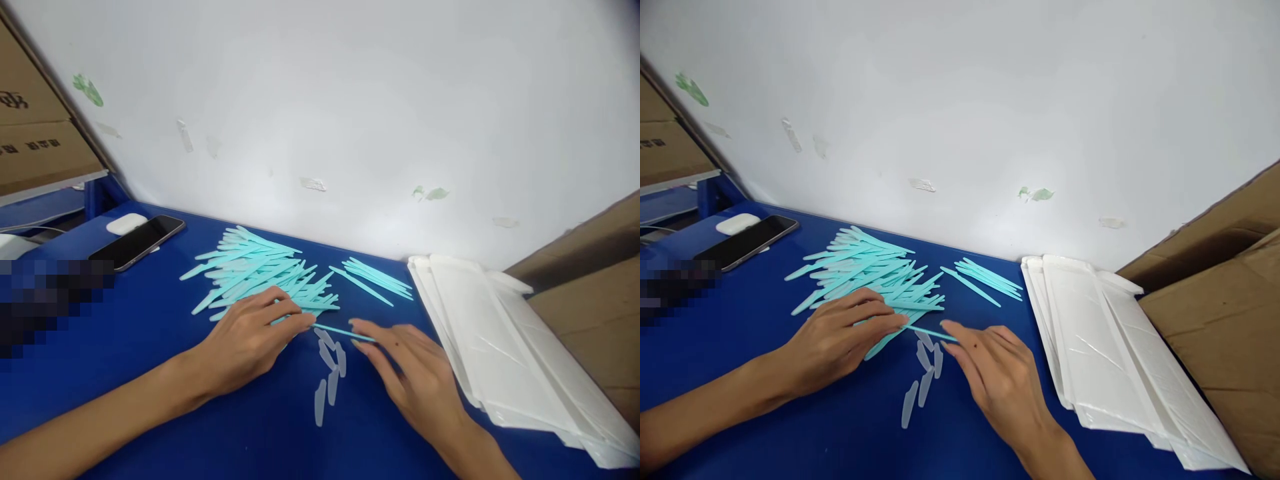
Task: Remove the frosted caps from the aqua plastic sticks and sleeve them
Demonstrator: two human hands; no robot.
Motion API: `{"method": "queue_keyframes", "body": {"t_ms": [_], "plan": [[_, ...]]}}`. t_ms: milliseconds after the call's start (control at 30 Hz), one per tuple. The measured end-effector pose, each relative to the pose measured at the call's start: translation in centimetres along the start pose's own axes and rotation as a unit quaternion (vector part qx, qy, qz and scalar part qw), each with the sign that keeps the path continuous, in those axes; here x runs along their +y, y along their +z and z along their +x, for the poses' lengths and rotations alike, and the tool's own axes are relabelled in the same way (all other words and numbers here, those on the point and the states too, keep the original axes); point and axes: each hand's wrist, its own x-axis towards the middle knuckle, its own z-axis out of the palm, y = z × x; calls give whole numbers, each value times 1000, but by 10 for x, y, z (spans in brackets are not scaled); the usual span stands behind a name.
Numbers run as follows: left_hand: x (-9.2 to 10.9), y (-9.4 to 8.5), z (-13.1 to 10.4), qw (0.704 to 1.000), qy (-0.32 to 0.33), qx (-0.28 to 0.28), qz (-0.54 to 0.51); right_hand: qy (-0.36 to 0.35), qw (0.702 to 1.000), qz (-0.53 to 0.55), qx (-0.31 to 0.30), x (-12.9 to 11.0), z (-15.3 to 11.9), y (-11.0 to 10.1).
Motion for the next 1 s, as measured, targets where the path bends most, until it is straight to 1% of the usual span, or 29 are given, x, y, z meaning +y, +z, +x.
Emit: {"method": "queue_keyframes", "body": {"t_ms": [67, 133, 200, 267, 333, 400, 500, 567, 667, 733, 767, 800, 833, 867, 900, 933, 967, 1000], "plan": [[-5, -2, 1, 998, 8, 26, 50, 80, 996, -19, -30, 5, -2, 0], [-13, -6, 3, 995, 2, 39, 95, 147, 986, -57, -62, 11, -4, 1], [-21, -10, 5, 991, -17, 35, 128, 169, 975, -100, -100, 19, -8, 4], [-29, -12, 6, 988, -40, 19, 146, 162, 968, -136, -136, 26, -11, 9], [-34, -12, 5, 987, -60, -6, 152, 146, 963, -159, -159, 30, -13, 13], [-36, -11, 4, 984, -74, -33, 157, 133, 963, -173, -158, 33, -13, 14], [-36, -10, 4, 980, -98, -75, 159, 114, 966, -183, -145, 33, -11, 11], [-34, -15, 5, 978, -116, -83, 155, 101, 966, -192, -141, 32, -9, 5], [-26, -32, 2, 975, -140, -69, 157, 83, 962, -219, -141, 30, -8, -1], [-17, -47, -9, 975, -146, -82, 144, 79, 957, -238, -143, 29, -9, -2], [-12, -53, -18, 977, -143, -99, 127, 79, 956, -246, -141, 29, -10, -1], [-8, -59, -29, 980, -123, -122, 101, 81, 955, -252, -136, 30, -11, -1], [-4, -62, -42, 978, -117, -154, 80, 84, 954, -257, -127, 30, -12, 0], [-1, -64, -57, 971, -122, -195, 71, 87, 955, -258, -116, 31, -14, 0], [1, -64, -71, 964, -151, -205, 74, 92, 957, -255, -108, 31, -15, 1], [3, -62, -85, 961, -175, -198, 80, 96, 958, -249, -101, 32, -16, 1], [4, -60, -97, 955, -191, -213, 80, 101, 961, -240, -97, 32, -17, 1], [4, -57, -107, 952, -193, -225, 72, 104, 963, -228, -96, 32, -17, 0]]}}
